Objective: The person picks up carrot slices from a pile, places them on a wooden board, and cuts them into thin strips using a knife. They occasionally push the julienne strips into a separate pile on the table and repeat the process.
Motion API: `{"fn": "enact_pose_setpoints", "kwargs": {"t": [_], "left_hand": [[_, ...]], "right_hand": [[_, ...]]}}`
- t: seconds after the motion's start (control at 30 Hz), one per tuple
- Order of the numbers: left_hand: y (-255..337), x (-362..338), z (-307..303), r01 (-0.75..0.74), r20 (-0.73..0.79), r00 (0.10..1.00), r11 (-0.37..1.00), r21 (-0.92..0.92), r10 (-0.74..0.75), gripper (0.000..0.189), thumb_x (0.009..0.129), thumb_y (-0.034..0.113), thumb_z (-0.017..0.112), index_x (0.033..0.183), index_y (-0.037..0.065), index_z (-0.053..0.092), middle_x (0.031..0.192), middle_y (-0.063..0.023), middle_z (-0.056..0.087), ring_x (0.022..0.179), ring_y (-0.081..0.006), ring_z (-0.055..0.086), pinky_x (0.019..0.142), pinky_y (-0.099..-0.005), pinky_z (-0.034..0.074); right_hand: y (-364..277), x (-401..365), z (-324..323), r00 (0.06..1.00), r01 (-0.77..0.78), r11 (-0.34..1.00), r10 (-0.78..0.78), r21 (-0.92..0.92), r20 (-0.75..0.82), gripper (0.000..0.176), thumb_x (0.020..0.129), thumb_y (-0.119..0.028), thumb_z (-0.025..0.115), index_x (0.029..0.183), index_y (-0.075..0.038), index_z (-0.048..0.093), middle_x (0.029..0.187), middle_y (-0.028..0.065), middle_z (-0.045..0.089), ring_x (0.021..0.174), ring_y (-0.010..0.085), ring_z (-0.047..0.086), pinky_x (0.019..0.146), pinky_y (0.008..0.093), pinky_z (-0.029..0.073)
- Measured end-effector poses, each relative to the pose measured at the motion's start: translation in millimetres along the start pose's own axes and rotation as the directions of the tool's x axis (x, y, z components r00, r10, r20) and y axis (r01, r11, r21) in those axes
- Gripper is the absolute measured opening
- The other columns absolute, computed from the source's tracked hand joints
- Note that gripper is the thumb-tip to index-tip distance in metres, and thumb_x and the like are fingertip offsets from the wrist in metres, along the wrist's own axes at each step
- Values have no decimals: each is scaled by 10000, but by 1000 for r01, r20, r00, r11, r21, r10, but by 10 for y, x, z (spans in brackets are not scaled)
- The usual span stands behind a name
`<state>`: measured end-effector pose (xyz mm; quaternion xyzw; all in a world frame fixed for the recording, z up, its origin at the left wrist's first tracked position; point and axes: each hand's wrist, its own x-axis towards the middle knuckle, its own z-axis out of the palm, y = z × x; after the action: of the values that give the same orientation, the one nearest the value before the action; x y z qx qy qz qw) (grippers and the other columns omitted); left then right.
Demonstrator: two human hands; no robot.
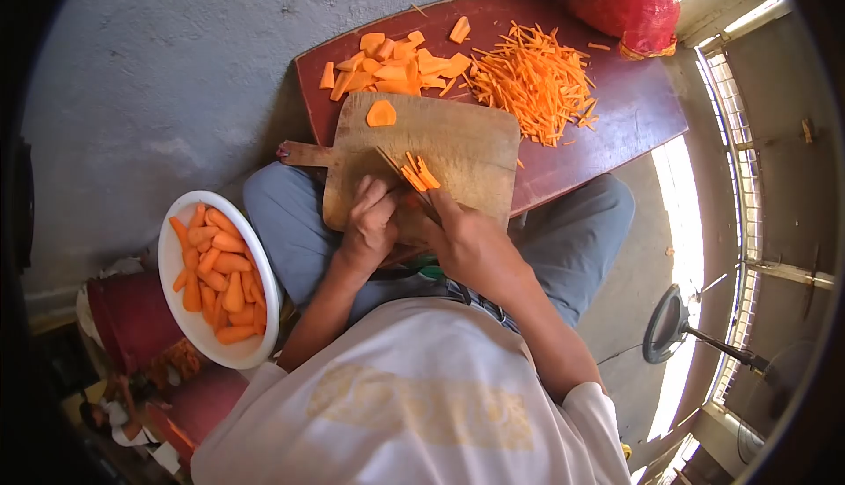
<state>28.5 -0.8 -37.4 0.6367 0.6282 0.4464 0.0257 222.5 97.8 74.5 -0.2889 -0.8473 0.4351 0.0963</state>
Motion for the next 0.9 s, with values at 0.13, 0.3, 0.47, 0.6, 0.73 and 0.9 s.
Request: {"fn": "enact_pose_setpoints", "kwargs": {"t": [0.13,0.3,0.47,0.6,0.73,0.9], "left_hand": [[7,-40,-2,14,1,1000,1000,-25,-14,431,735,-99,601,1133,-49,760,1175,-190,702,1042,-413,635,937,-525,532],[-2,-19,10,-5,-1,1000,1000,-9,5,429,752,-101,590,1144,-53,755,1182,-184,693,1061,-412,632,952,-524,527],[8,-60,-2,23,10,1000,999,-23,-23,419,756,-99,601,1138,-43,763,1164,-179,687,1062,-413,634,950,-527,527],[21,-30,-27,24,24,999,1000,-15,-23,398,766,-102,611,1127,-37,765,1150,-177,689,1064,-410,638,950,-522,528],[30,-34,-23,-6,-35,999,1000,-23,5,391,750,-109,616,1103,-36,768,1138,-174,695,1055,-407,640,939,-519,534],[31,-32,-41,7,7,1000,1000,-21,-7,425,725,-126,611,1108,-39,771,1131,-170,702,1052,-401,648,938,-505,544]], "right_hand": [[9,-125,39,999,-46,999,46,0,19,293,1060,-97,683,1288,49,571,890,355,711,866,572,715,759,614,557],[10,25,54,1000,14,1000,-14,-2,4,278,1073,-95,671,1290,51,573,908,353,716,862,568,713,753,604,561],[-30,-61,44,1000,-17,1000,16,14,13,299,1076,-106,676,1313,49,580,922,354,718,865,566,712,752,596,560],[34,32,70,1000,-2,1000,2,-11,4,351,1072,-115,690,1366,55,600,896,357,708,860,565,706,740,580,553],[-13,-80,66,1000,-28,1000,28,-11,-4,325,1074,-116,684,1336,58,600,897,360,707,861,567,702,744,583,553],[102,52,163,1000,18,999,-17,-50,6,368,1072,-107,684,1384,70,598,918,352,717,895,556,713,778,575,559]]}}
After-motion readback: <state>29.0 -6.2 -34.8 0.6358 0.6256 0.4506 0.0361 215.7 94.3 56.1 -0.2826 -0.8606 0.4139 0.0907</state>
